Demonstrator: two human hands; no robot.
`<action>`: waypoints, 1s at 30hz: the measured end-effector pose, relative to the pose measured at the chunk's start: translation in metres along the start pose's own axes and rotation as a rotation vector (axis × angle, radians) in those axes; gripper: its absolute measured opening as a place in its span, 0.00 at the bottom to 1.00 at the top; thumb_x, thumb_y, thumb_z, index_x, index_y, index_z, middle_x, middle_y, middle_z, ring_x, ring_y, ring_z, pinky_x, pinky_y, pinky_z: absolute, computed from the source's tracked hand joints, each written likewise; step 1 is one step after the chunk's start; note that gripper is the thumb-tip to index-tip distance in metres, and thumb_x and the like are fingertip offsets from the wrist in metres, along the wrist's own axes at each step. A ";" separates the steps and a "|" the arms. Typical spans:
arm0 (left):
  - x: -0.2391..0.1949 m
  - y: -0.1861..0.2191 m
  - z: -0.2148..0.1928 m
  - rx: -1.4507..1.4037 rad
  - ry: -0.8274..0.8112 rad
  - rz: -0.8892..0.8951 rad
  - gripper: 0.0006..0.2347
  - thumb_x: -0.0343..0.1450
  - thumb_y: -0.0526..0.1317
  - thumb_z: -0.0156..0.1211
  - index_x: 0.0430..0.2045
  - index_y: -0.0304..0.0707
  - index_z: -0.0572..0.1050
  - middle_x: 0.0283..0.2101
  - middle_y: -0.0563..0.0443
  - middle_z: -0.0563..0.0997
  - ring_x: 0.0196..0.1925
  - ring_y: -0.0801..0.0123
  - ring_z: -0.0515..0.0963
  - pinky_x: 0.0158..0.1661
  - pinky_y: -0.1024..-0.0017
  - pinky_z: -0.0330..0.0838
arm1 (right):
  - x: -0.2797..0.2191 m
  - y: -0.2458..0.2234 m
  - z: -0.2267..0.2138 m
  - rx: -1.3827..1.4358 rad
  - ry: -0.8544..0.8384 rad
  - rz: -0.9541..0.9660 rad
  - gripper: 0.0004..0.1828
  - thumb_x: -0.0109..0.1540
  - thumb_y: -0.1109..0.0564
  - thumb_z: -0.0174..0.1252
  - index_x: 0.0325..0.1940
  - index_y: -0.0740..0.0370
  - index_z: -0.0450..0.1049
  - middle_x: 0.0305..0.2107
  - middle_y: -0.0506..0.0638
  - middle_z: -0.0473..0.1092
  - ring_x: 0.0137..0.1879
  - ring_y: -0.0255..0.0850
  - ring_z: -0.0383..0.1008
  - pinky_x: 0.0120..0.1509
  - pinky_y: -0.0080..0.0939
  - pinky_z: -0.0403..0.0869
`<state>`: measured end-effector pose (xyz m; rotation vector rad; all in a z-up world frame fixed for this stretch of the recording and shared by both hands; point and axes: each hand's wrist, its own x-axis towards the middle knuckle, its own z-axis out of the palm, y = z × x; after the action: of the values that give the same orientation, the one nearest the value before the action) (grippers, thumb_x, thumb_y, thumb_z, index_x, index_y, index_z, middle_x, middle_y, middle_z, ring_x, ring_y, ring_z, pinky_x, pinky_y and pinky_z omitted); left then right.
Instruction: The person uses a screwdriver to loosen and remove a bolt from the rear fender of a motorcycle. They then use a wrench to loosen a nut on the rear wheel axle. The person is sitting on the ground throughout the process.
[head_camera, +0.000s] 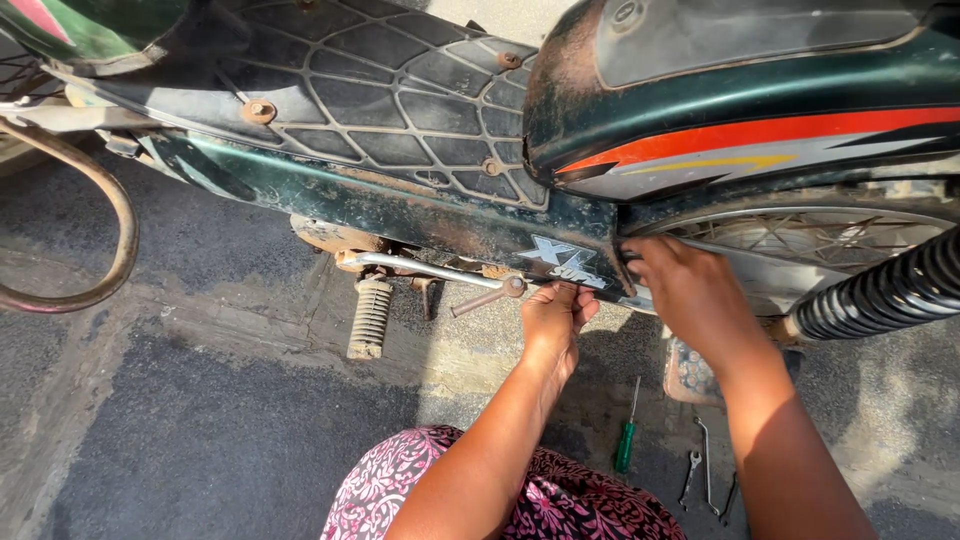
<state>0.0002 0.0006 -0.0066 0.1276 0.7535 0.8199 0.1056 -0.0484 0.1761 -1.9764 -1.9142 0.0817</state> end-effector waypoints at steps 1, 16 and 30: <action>-0.002 0.001 0.000 0.002 0.006 0.001 0.05 0.76 0.34 0.56 0.32 0.31 0.76 0.32 0.48 0.82 0.31 0.71 0.81 0.35 0.74 0.82 | -0.002 -0.002 -0.002 0.006 -0.003 0.000 0.13 0.65 0.63 0.56 0.53 0.61 0.75 0.45 0.56 0.79 0.49 0.46 0.83 0.46 0.46 0.80; -0.024 0.000 0.004 0.299 -0.082 0.064 0.07 0.75 0.38 0.60 0.34 0.30 0.80 0.32 0.50 0.83 0.26 0.76 0.77 0.29 0.76 0.77 | -0.105 0.072 0.143 1.008 0.432 0.481 0.13 0.70 0.64 0.51 0.59 0.70 0.70 0.40 0.60 0.76 0.43 0.44 0.82 0.50 0.43 0.83; -0.010 -0.006 -0.010 0.431 0.011 0.170 0.09 0.74 0.40 0.62 0.34 0.29 0.81 0.31 0.50 0.84 0.23 0.76 0.77 0.25 0.77 0.76 | -0.104 0.062 0.176 1.009 0.558 0.482 0.12 0.71 0.63 0.53 0.58 0.72 0.71 0.41 0.59 0.77 0.44 0.43 0.81 0.51 0.44 0.81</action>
<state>-0.0069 -0.0124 -0.0111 0.5787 0.9313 0.8087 0.1034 -0.1082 -0.0289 -1.4512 -0.7465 0.4651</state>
